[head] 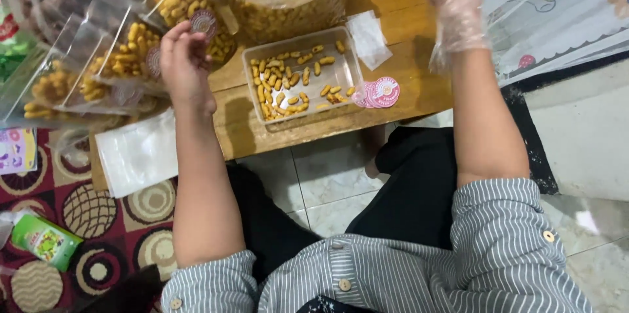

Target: Packing small fried snacks from a plastic tray into individual plastic bags while sitting on the floor.

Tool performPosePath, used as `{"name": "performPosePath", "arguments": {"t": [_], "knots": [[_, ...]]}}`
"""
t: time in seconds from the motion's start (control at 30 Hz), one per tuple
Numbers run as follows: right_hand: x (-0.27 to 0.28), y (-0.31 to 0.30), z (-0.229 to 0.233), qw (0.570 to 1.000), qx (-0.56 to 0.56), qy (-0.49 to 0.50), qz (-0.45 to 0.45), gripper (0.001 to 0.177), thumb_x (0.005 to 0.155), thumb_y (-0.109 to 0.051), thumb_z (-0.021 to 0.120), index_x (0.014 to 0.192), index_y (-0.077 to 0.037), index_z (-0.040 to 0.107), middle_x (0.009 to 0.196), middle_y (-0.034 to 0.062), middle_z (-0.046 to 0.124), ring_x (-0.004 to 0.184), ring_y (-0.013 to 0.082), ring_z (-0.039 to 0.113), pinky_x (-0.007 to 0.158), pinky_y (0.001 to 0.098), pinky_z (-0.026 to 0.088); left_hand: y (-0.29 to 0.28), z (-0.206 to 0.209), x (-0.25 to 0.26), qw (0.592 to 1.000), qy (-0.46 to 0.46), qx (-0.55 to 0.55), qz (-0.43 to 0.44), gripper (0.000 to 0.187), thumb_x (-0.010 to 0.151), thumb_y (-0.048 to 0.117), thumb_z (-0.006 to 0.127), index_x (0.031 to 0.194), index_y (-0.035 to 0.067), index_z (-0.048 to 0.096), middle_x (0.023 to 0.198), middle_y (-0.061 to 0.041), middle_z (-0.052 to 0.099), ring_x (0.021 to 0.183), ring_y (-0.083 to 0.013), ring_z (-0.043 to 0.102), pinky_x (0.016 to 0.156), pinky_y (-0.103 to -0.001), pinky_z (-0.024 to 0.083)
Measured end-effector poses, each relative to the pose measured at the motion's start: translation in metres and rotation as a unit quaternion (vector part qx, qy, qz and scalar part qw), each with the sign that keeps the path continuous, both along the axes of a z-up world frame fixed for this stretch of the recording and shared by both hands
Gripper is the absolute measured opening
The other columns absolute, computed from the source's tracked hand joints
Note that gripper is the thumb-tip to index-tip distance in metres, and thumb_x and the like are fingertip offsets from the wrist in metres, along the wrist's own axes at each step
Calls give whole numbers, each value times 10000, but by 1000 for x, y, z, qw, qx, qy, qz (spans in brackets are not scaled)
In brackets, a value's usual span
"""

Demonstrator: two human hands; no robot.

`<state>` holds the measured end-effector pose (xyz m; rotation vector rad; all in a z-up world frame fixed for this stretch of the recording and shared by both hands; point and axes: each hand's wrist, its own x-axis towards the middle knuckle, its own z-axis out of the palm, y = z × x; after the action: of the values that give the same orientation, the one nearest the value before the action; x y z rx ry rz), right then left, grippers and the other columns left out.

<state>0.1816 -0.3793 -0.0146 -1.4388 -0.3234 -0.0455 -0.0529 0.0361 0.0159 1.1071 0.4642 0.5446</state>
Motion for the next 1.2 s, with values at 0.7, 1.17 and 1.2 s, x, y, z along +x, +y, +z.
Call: {"name": "performPosePath", "arguments": {"t": [0.7,1.17,1.2], "knots": [[-120,92,-67,848,-519,102,30,353,836,-224,665,1172,-192,563,1015,129,695,1007,355,680,851,485,564,-9,-112,-17,905,228,347,-95,509,921,371,688,1275,11,615,918,-100,710,868,-225,674,772,-381,525],[-185,47,73,948,-96,222,208,806,929,-231,642,1499,-93,91,1302,358,522,1092,454,623,867,552,558,-61,-32,-52,936,-15,-22,-352,695,996,207,515,1531,295,80,1602,-222,186,1269,-476,499,871,-477,594],[-195,51,87,946,-46,251,200,888,918,-218,621,1533,-80,-4,1342,401,464,1138,513,594,925,601,511,-59,-37,-51,929,-30,-19,-368,687,1010,250,501,1549,295,78,1600,-157,248,1260,-386,542,880,-438,589]]}}
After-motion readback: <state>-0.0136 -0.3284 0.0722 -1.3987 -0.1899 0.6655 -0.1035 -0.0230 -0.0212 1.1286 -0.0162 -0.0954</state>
